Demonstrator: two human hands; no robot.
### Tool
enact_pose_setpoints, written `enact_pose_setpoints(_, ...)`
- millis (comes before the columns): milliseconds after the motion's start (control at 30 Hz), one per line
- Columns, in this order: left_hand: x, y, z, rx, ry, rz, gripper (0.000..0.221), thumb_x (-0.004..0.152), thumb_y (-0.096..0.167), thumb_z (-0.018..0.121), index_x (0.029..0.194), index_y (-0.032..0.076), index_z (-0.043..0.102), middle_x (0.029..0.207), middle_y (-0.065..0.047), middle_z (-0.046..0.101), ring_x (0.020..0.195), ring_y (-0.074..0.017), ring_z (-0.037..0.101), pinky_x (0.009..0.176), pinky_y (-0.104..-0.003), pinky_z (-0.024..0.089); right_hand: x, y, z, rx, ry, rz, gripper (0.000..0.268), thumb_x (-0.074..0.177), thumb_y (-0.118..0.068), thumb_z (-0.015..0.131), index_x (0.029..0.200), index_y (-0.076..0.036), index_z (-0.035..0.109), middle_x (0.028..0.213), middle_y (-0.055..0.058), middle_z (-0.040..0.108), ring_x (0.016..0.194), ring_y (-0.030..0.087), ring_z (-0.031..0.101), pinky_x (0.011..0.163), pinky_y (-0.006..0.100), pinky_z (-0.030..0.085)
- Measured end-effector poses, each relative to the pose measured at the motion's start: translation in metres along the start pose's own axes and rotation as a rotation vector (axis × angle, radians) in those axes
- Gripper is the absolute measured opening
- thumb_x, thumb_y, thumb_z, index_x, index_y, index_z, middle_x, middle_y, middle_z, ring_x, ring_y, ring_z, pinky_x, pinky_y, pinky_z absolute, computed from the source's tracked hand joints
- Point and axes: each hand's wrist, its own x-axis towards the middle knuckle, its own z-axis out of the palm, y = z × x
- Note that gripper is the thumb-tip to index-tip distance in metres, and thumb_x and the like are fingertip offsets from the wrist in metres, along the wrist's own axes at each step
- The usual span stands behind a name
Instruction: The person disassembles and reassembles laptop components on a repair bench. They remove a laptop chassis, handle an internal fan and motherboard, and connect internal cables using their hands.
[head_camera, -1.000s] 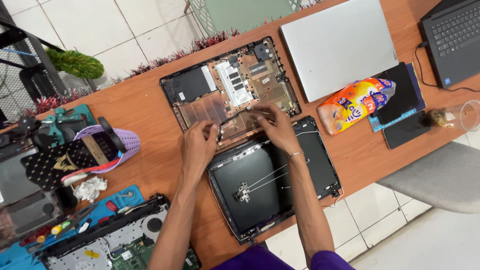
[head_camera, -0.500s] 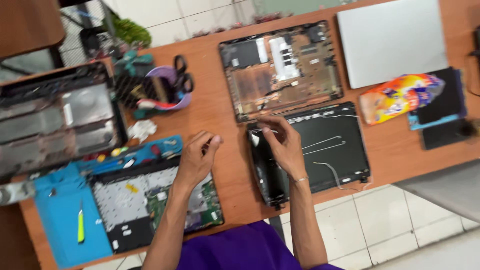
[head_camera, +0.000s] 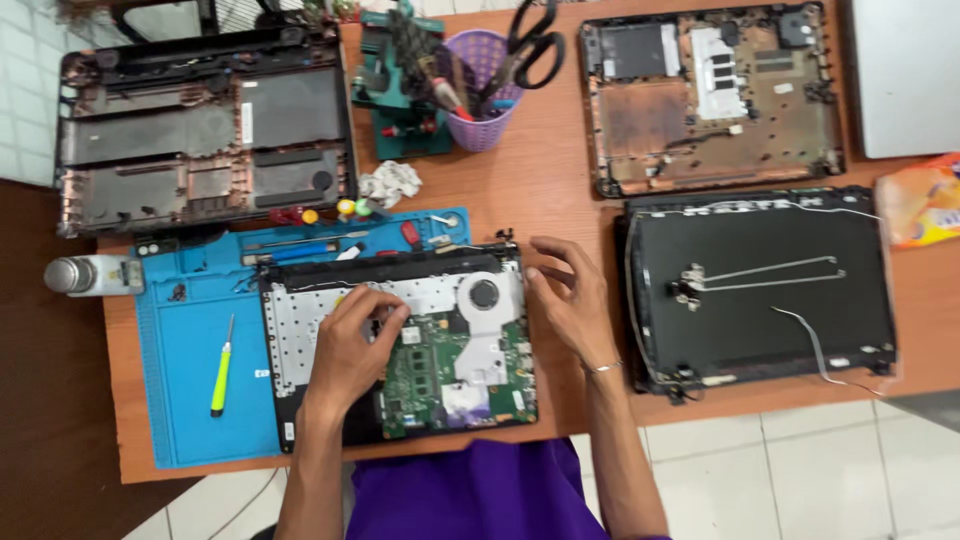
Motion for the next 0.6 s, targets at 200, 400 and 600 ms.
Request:
enact_pose_setpoints(200,-0.03,-0.045,-0.014,0.056,0.117,0.123,0.01,0.089,0.012,0.073,0.096,0.005,0.074,0.094,-0.007,0.071,0.087,-0.022,0.069,0.083,-0.036,0.053,-0.005,0.018,0.013,-0.152,-0.032,0.0,0.053,0.088,-0.014,0.075,0.137,-0.004,0.058,0.13,0.015,0.07,0.12,0.025,0.07,0.101,0.036,0.056)
enact_pose_setpoints(400,-0.044,-0.069,-0.021,0.173,0.21,0.177,0.01,0.092,0.012,0.073,0.101,0.008,0.075,0.101,-0.006,0.074,0.101,-0.0272,0.068,0.096,-0.039,0.047,-0.016,0.029,0.015,-0.223,-0.058,-0.092,0.056,0.09,-0.015,0.075,0.14,-0.001,0.055,0.139,0.017,0.065,0.128,0.028,0.065,0.105,0.037,0.052)
enact_pose_setpoints(600,-0.054,-0.084,-0.035,0.103,0.313,0.135,0.018,0.093,0.012,0.072,0.11,0.008,0.074,0.123,-0.008,0.071,0.119,-0.0293,0.065,0.105,-0.041,0.048,-0.014,0.034,0.028,-0.304,-0.008,-0.13,0.056,0.088,-0.013,0.076,0.139,-0.001,0.059,0.132,0.017,0.068,0.121,0.026,0.066,0.104,0.037,0.052)
